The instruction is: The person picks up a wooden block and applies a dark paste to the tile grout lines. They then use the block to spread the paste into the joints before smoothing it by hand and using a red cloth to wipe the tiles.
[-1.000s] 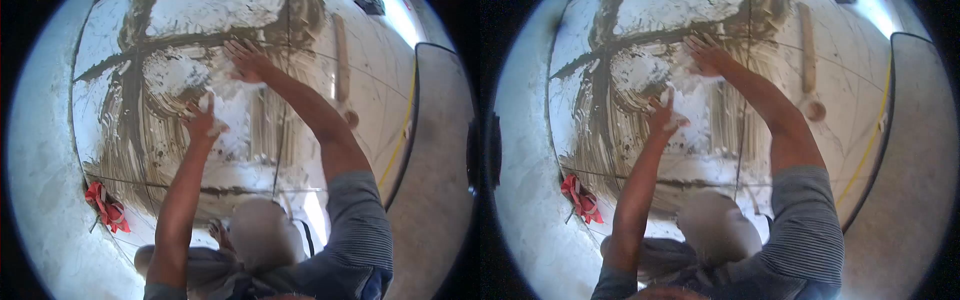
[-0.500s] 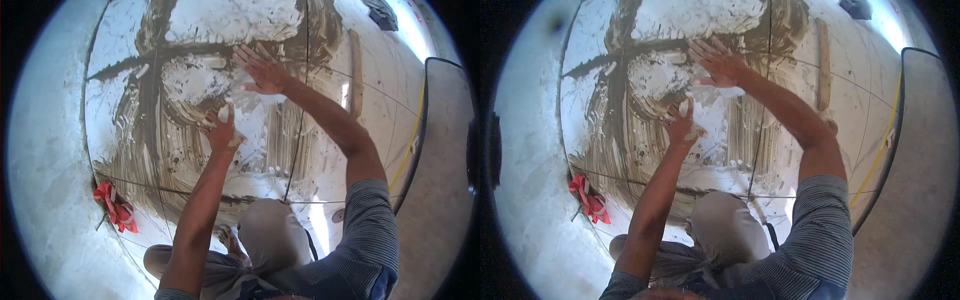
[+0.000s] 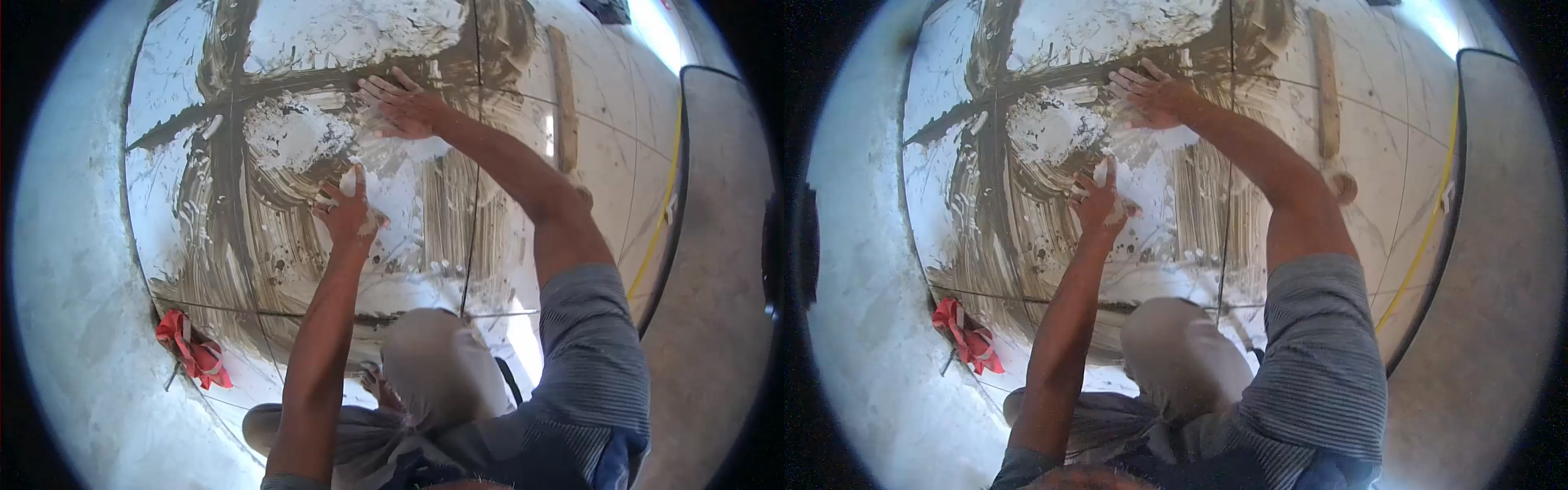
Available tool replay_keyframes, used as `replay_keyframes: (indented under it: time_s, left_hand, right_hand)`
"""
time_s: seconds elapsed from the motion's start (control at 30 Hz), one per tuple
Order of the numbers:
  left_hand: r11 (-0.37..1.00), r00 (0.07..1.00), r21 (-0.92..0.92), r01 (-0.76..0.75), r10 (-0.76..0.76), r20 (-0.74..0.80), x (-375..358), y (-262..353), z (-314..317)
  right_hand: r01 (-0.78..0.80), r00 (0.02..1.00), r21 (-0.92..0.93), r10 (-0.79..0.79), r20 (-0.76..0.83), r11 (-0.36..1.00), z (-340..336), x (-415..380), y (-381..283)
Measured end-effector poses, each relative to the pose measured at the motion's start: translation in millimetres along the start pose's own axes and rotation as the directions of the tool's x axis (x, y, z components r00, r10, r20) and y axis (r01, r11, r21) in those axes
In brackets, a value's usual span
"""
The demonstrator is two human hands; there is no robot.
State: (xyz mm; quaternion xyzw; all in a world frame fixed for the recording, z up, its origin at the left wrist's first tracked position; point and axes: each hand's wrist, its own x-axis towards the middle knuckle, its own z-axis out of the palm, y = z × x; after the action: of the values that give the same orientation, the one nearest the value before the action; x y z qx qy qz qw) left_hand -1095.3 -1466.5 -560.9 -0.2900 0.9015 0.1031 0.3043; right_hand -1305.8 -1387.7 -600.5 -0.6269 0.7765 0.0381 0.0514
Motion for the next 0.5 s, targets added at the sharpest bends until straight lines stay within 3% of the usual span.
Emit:
replay_keyframes:
  time_s: [0.07,0.17,0.2,0.3,0.33,0.4,0.43,0.5]
  left_hand:
    - [1.0,1.0,0.0,-0.023,0.023,-0.014,3.1,-2.1,0.4]
    - [1.0,0.999,-0.004,0.01,-0.01,0.037,0.8,-2.6,6.8]
    - [1.0,0.999,-0.004,0.02,-0.02,0.033,3.2,0.8,2.3]
    - [1.0,1.0,0.02,0.005,-0.005,-0.008,2.8,-0.7,5.9]
    - [1.0,1.0,0.031,-0.002,0.003,-0.025,1.7,-4.0,2.1]
    - [0.999,0.999,-0.036,-0.033,0.032,-0.024,1.0,-1.2,1.3]
    - [0.999,1.0,-0.029,-0.023,0.023,0.001,-3.4,-2.4,3.7]
    - [0.999,0.998,-0.043,0.01,-0.007,0.062,0.0,2.1,-5.7]
  right_hand:
    - [0.09,0.969,0.091,-0.066,-0.238,0.992,-0.2,6.7,8.6]
    - [0.092,0.964,0.116,-0.059,-0.261,0.989,-8.2,-2.1,11.2]
    - [-0.064,0.993,-0.017,0.062,-0.099,0.998,9.0,4.6,13.0]
    - [0.009,0.993,-0.017,-0.011,-0.119,1.0,14.0,6.5,18.7]
    - [-0.005,0.991,-0.023,0.002,-0.134,1.0,-4.2,5.9,12.9]
    - [0.082,0.931,0.128,-0.031,-0.363,0.988,-21.7,4.0,4.5]
    - [0.086,0.935,0.153,-0.027,-0.354,0.984,-8.5,2.8,-2.8]
    - [-0.043,0.994,0.042,0.047,-0.095,0.998,5.2,10.1,3.1]
